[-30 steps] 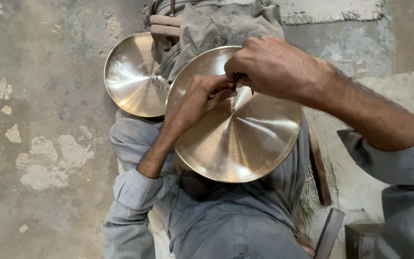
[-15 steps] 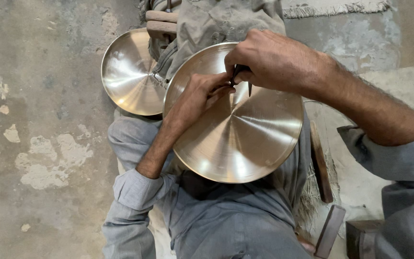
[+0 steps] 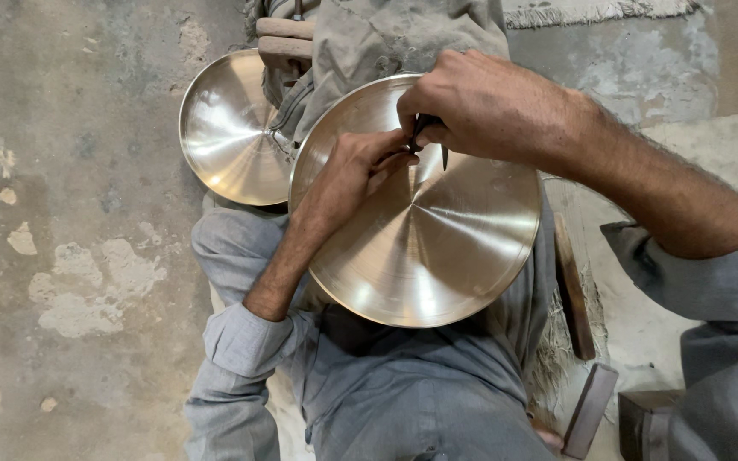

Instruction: The person sits with a spun brass plate on their lap and scribes a circle around its center using a compass-like marking tool, rotating the plate as they work. They then reposition the plate, adjust the tool, and continue scribing center guide lines on the metal disc.

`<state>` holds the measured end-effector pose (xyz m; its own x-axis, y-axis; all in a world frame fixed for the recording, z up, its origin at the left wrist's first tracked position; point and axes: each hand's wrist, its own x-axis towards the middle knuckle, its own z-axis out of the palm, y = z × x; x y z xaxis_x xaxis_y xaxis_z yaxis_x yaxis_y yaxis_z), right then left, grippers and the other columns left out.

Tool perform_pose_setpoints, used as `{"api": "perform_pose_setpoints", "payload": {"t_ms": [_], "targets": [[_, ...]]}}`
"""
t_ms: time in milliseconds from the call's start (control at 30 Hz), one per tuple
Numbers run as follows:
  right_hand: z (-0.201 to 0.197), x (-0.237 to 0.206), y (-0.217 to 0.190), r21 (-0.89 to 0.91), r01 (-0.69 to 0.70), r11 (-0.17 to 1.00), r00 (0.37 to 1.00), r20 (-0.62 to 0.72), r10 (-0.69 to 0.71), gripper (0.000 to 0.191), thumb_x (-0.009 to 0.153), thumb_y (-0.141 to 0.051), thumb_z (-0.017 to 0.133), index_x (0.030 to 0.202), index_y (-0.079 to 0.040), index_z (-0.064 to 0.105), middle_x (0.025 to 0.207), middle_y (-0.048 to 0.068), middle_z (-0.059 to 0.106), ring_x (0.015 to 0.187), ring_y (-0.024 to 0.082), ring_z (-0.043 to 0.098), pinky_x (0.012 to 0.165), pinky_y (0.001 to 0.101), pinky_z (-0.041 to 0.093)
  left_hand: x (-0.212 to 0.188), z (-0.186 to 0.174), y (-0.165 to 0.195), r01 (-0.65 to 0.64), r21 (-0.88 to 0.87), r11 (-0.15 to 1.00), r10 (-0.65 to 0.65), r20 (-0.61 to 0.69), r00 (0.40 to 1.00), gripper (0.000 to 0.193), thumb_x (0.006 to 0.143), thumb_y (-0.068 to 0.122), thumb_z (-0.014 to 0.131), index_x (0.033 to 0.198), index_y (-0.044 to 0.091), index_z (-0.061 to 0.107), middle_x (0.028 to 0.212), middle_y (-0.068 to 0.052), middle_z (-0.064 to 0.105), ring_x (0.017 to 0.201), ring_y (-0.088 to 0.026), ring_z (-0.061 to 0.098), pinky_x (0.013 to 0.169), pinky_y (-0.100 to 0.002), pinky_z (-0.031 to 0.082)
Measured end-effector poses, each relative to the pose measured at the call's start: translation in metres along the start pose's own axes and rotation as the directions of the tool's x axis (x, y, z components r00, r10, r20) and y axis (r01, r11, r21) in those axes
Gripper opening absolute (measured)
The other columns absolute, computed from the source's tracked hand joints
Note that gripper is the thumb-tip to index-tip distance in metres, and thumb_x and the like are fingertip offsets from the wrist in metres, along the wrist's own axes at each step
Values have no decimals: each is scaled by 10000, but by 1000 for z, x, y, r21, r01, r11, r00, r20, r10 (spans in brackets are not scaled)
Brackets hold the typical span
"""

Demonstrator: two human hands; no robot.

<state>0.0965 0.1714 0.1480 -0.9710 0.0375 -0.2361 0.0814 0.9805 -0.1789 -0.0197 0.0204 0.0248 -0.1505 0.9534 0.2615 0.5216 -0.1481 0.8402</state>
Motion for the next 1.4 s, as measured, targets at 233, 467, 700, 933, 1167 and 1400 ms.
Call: {"api": "perform_pose_setpoints", "payload": {"t_ms": [233, 467, 700, 933, 1167, 1400], "targets": [[9, 0, -3, -63, 10, 998, 999, -32, -12, 149, 960, -166, 674, 1011, -45, 745, 726, 124, 735, 628, 188, 730, 545, 363, 624, -2, 1, -2, 51, 29, 998, -51, 10, 999, 267, 961, 97, 724, 1225, 63, 717, 1016, -100, 794, 861, -186, 785, 741, -341, 651], [19, -2, -1, -163, 99, 982, 987, -107, -117, 164, 1018, -154, 627, 1078, -3, 652, 749, 130, 667, 652, 206, 707, 533, 379, 617, -6, -13, -4, 55, -122, 991, -60, -39, 997, 335, 931, 65, 741, 1255, 15, 670, 1140, -116, 768, 1051, -218, 766, 916, -348, 586], [21, -5, -3, -166, 98, 981, 979, -160, -125, 203, 1014, -238, 619, 1075, -48, 660, 808, 133, 637, 776, 239, 680, 630, 427, 615, -8, -10, -8, 69, -174, 982, -62, 43, 997, 293, 949, 52, 737, 1235, 13, 687, 1141, -125, 773, 1061, -209, 773, 932, -347, 595], [24, -8, 4, -175, 152, 973, 956, -222, -190, 314, 988, -220, 649, 1219, -18, 578, 902, 119, 643, 886, 255, 659, 757, 445, 616, -4, -5, -5, -16, -101, 995, 16, 1, 1000, 336, 962, 38, 707, 1294, 15, 659, 1132, -131, 769, 984, -207, 777, 843, -325, 659], [30, -10, 10, -212, 119, 970, 975, -161, -155, 406, 973, -245, 680, 1273, -16, 530, 902, 121, 638, 894, 257, 656, 770, 432, 620, -1, -4, -2, -25, 18, 1000, 25, 1, 1000, 289, 972, 76, 720, 1255, 28, 686, 1034, -132, 782, 847, -195, 769, 713, -361, 619], [27, -2, 10, -182, 124, 975, 973, -171, -156, 433, 935, -232, 706, 1277, -25, 540, 885, 124, 649, 905, 253, 667, 754, 411, 630, -1, -4, -1, -47, 35, 998, 48, -18, 999, 277, 978, 68, 698, 1252, 35, 675, 1009, -117, 784, 822, -189, 764, 693, -367, 609]]}}
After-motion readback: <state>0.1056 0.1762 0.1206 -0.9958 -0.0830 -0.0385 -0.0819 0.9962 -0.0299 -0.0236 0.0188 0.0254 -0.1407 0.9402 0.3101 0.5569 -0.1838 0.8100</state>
